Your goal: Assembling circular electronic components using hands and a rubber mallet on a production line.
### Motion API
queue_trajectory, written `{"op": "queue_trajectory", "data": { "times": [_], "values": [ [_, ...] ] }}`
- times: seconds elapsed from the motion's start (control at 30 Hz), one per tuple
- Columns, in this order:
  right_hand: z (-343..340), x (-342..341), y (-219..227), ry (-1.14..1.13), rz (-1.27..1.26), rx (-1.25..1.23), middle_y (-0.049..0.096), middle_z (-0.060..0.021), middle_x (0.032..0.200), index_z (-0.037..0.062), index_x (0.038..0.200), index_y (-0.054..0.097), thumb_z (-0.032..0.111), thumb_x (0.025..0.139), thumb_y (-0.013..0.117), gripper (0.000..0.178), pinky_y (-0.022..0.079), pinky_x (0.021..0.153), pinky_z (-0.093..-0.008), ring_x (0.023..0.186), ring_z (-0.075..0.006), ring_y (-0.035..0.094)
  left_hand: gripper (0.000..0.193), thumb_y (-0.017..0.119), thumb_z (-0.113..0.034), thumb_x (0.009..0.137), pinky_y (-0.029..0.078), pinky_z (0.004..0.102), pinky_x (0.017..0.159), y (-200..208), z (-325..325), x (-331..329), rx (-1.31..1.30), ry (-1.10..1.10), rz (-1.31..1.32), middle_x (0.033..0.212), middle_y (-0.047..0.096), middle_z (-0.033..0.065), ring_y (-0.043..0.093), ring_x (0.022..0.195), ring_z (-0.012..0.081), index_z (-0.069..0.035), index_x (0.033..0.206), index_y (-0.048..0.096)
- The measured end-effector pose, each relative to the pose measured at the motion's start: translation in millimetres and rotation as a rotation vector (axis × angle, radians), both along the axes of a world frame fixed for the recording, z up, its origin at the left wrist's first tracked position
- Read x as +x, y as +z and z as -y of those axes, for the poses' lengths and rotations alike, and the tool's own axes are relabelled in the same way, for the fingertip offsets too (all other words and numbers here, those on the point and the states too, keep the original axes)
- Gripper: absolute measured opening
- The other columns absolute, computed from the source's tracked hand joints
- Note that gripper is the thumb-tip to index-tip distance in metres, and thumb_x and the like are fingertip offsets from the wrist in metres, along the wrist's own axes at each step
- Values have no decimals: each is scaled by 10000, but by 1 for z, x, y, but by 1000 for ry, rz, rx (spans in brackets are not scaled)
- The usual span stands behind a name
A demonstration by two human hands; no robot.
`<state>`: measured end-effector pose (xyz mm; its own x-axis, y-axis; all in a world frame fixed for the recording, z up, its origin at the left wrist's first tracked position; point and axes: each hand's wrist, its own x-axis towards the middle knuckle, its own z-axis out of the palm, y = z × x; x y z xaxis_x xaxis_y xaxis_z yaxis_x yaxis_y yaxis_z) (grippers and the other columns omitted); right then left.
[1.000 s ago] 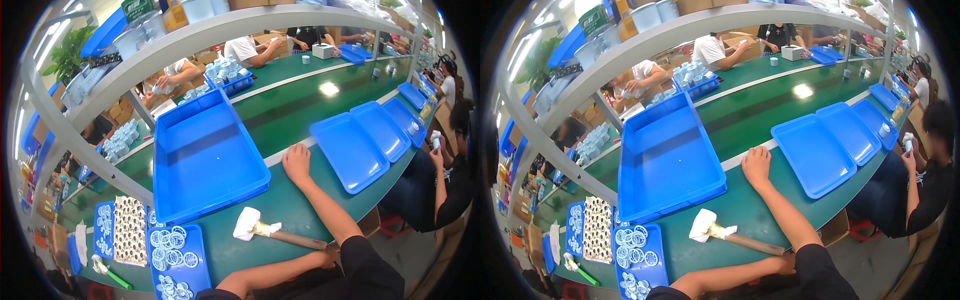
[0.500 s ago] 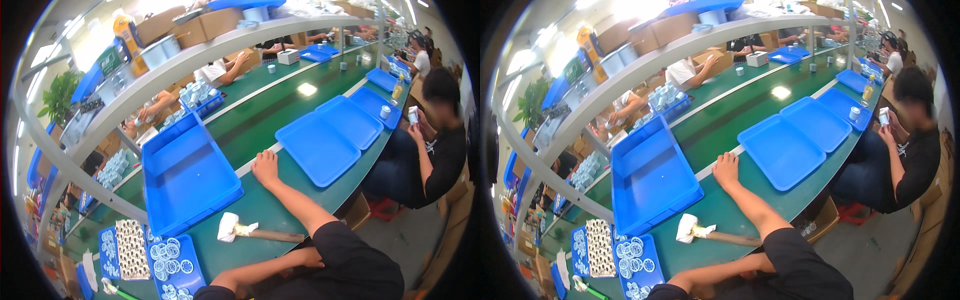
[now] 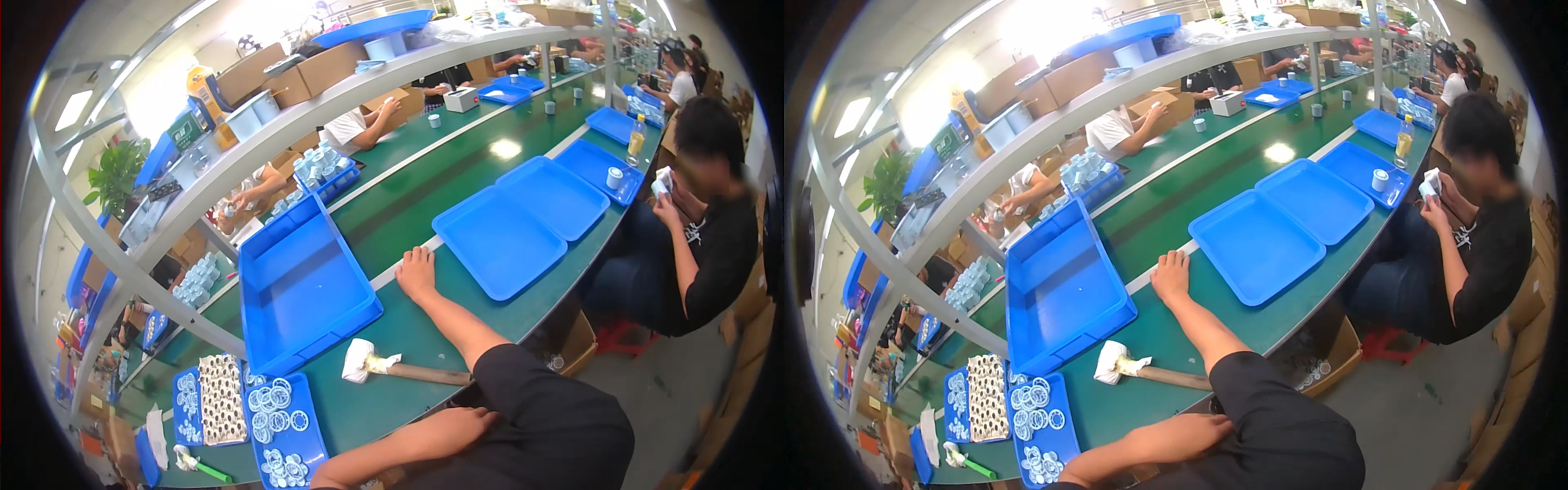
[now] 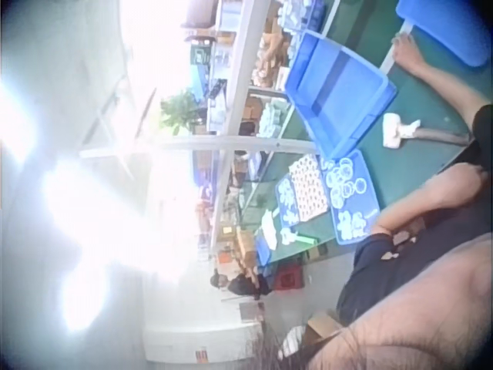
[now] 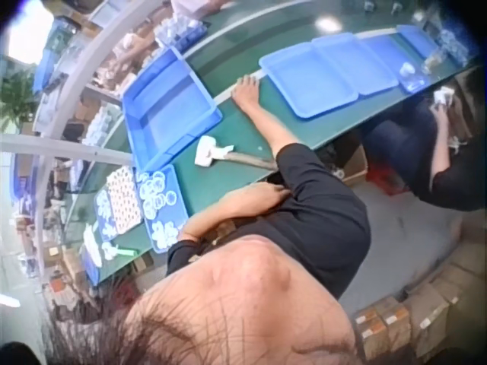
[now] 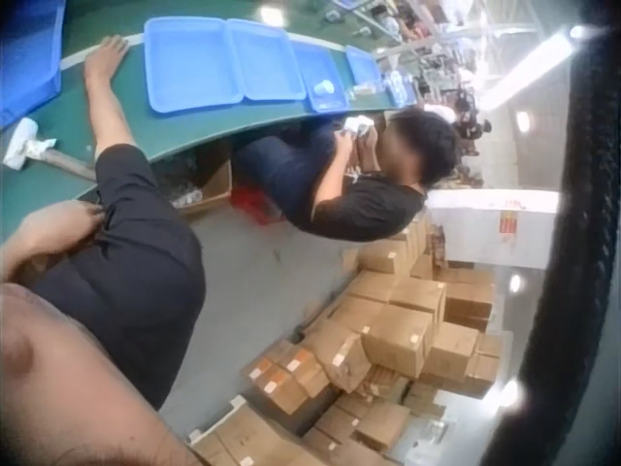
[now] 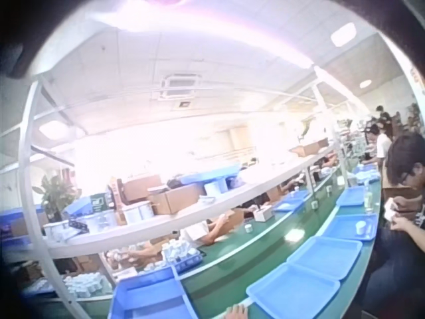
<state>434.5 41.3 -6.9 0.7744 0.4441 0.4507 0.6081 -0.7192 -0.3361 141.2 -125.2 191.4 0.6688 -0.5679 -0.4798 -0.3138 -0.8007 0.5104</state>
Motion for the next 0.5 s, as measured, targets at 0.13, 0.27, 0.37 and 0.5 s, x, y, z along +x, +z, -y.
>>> {"op": "queue_trajectory", "data": {
  "times": [0.13,0.27,0.37,0.5],
  "values": [
    [2,-5,-9,-14,40,-3,526,-257,1457,-46,1340,586,448,953,611,629,296,1208,-552,1427,-427,419,411,564,-87,1038,479,439,1111,60,-7,-41,-349,260,390,1423,611,213,597,1314,364,-12,1442,548],
    [12,-11,-13,70,-72,-127,373,-294,1616,-58,1525,448,554,1004,517,806,171,1289,-535,1554,-442,265,529,518,-297,1090,428,472,1159,146,11,-88,-638,485,459,1413,642,210,600,1327,334,76,1464,521],
    [28,-23,-8,182,-166,-192,259,-269,1696,-16,1611,342,592,1030,455,848,93,1312,-511,1605,-396,172,1194,297,-909,900,319,553,1219,160,21,-140,-882,650,538,1514,494,359,521,1405,432,39,1626,294],
    [52,-40,-8,295,-179,-267,204,-279,1714,-36,1633,275,613,1041,419,890,90,1310,-515,1614,-404,140,1281,272,-966,862,304,555,1207,189,51,-174,-1146,477,639,1521,465,386,468,1431,458,9,1675,101]
  ]
}}
